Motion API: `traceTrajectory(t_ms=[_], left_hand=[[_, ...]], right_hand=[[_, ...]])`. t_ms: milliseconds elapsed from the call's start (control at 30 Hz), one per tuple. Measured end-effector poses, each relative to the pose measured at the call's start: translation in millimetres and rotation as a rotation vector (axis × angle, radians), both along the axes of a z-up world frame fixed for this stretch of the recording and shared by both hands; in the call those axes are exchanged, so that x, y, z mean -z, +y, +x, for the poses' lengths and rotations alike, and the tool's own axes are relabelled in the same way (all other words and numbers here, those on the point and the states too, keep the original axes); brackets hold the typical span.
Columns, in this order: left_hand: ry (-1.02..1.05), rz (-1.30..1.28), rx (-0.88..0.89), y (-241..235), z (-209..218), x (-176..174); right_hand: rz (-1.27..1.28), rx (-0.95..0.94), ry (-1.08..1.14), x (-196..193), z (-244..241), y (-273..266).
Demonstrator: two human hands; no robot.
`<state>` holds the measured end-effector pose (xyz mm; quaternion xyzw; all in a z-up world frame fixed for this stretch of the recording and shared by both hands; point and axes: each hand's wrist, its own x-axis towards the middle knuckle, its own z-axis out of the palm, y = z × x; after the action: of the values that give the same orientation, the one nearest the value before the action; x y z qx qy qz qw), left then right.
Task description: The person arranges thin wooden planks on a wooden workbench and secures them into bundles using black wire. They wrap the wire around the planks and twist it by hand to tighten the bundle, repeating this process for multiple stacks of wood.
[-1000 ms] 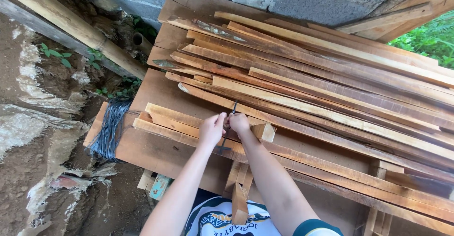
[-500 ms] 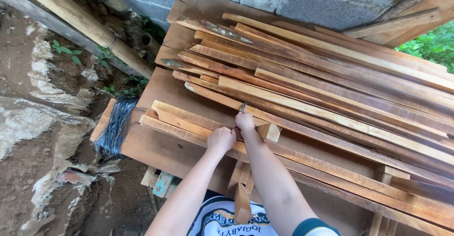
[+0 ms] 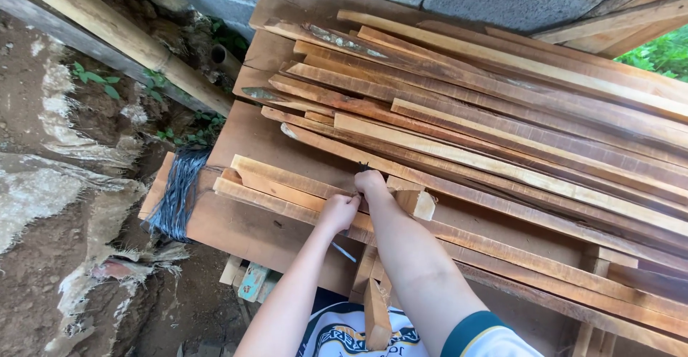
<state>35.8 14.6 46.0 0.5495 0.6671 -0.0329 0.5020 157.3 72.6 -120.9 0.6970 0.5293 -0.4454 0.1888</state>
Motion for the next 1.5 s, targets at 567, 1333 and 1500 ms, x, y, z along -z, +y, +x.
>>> traceTrajectory(t_ms=[567, 1333, 1500], left_hand=[[0.131, -0.068, -0.22, -20.7, 20.8, 0.5], [-0.037, -0.252, -0.441, -13.0, 13.9, 25.9], [-0.052, -0.222, -0.458, -14.0, 12.8, 59.2]], right_hand=[[0.083, 0.527, 0.018, -102.1, -14.3, -0.6], [0.249, 0.43, 0.129, -46.8, 14.0, -59.6], [0.306, 0.502, 0.219, -54.0, 14.9, -64.6]])
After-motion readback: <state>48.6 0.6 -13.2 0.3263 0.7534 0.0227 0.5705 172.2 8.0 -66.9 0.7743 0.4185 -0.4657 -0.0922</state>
